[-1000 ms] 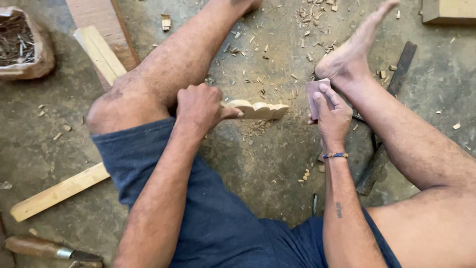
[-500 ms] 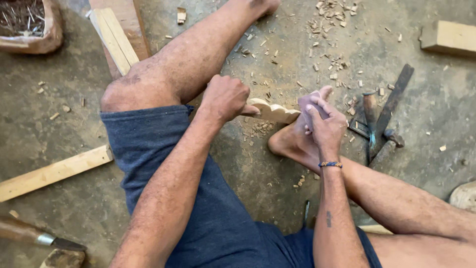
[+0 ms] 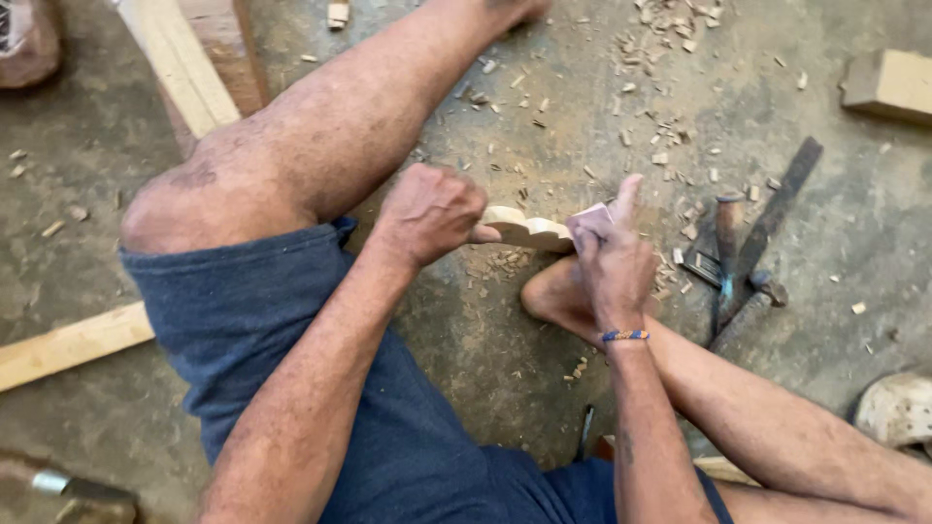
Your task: The person sands a carved wooden piece along its edges and curved surfaces with sandpaper by hand while holding it in place.
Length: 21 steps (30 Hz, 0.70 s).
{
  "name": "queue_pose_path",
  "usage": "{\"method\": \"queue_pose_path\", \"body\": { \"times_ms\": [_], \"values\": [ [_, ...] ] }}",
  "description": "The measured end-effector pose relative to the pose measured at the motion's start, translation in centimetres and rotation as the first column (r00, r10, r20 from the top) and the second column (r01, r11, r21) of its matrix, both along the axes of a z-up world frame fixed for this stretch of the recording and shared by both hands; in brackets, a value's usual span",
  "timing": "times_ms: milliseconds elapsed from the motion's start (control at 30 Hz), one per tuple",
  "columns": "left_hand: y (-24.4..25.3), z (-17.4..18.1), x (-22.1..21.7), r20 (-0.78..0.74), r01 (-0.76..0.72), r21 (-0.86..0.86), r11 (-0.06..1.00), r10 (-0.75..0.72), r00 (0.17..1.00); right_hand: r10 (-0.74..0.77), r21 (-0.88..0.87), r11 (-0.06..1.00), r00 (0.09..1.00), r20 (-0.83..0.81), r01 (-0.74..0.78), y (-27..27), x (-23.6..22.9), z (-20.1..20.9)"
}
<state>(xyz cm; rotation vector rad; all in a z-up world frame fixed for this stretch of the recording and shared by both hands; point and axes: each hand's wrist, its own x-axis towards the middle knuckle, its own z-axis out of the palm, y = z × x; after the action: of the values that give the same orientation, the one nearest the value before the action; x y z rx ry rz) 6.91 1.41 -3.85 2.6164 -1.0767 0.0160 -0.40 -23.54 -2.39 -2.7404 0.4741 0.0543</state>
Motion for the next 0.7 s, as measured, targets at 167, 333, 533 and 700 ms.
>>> {"method": "queue_pose_path", "body": {
  "times_ms": [167, 333, 533, 700],
  "values": [
    [0.2, -0.9, -1.1, 0.034, 0.025, -0.037, 0.999, -0.024, 0.999, 0.037, -0.139, 0.990, 0.999, 0.000, -0.037, -0.9, 0.9, -2.4],
    [0.2, -0.8, -1.9, 0.013, 0.005, -0.081, 0.997, -0.004, 1.000, 0.097, -0.061, 0.994, 0.991, 0.095, -0.091, -1.9, -1.9, -3.0],
    [-0.2, -1.0, -0.4, 0.100, 0.040, -0.100, 0.994, -0.030, 0.995, 0.002, -0.161, 0.987, 1.000, 0.009, 0.000, -1.4, -2.0, -2.2],
    [-0.2, -2.4, -1.2, 0.089, 0.004, -0.046, 0.999, 0.000, 0.996, 0.051, -0.006, 0.999, 0.992, 0.112, -0.050, -1.0, -0.3, -3.1]
  ]
}}
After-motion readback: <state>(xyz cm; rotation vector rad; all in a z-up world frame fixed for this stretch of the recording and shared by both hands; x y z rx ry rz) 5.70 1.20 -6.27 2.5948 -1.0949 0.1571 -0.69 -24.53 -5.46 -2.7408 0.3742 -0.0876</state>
